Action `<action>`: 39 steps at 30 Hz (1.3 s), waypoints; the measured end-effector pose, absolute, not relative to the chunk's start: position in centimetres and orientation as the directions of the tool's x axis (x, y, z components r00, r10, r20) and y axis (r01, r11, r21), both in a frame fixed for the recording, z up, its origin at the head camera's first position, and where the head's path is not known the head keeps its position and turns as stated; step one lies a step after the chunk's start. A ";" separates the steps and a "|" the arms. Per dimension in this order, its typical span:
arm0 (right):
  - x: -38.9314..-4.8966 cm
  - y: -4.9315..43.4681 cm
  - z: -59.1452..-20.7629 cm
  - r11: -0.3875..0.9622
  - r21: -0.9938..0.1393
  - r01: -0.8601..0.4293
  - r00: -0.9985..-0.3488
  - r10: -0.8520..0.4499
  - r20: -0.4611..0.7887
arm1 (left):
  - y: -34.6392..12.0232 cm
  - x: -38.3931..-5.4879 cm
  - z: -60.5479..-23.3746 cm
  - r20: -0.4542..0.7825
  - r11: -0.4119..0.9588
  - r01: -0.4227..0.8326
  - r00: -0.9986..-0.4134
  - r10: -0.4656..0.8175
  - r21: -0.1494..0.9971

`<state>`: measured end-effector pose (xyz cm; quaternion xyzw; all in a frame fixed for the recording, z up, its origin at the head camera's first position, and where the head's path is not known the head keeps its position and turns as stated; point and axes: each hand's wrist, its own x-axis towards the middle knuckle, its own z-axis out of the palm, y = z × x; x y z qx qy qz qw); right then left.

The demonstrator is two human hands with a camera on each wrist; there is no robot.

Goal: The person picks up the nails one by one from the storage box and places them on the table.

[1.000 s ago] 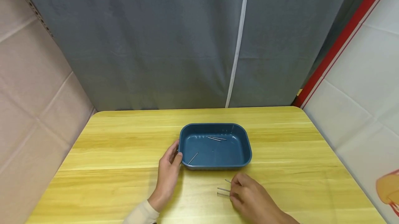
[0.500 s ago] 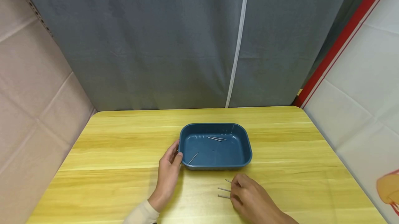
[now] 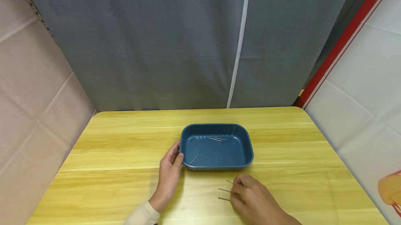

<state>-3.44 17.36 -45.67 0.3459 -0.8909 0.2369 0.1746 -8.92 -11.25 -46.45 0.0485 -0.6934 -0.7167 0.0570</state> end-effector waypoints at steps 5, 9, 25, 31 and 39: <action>-3.7 17.4 -43.5 0.683 -0.421 -0.596 -0.795 -0.432 0.425 | -11.2 -9.0 -46.4 -0.002 -0.033 0.003 -0.989 -0.149 0.999; -4.4 17.4 -42.4 0.704 -0.452 -0.548 -0.821 -0.349 0.452 | -11.3 -9.0 -46.3 -0.005 -0.035 0.000 -0.989 -0.147 0.999; -8.8 18.1 -42.7 0.728 -0.485 -0.484 -0.810 -0.164 0.563 | -11.5 -8.9 -46.4 -0.002 -0.042 0.004 -0.991 -0.136 0.999; -9.9 18.6 -43.2 0.689 -0.639 -0.343 -0.916 -0.097 0.388 | -11.3 -8.8 -46.4 0.006 -0.045 0.012 -0.990 -0.140 0.999; -10.6 19.3 -43.5 0.634 -0.744 -0.212 -0.975 -0.085 0.206 | -11.3 -8.7 -46.4 0.000 -0.061 0.008 -0.990 -0.138 0.998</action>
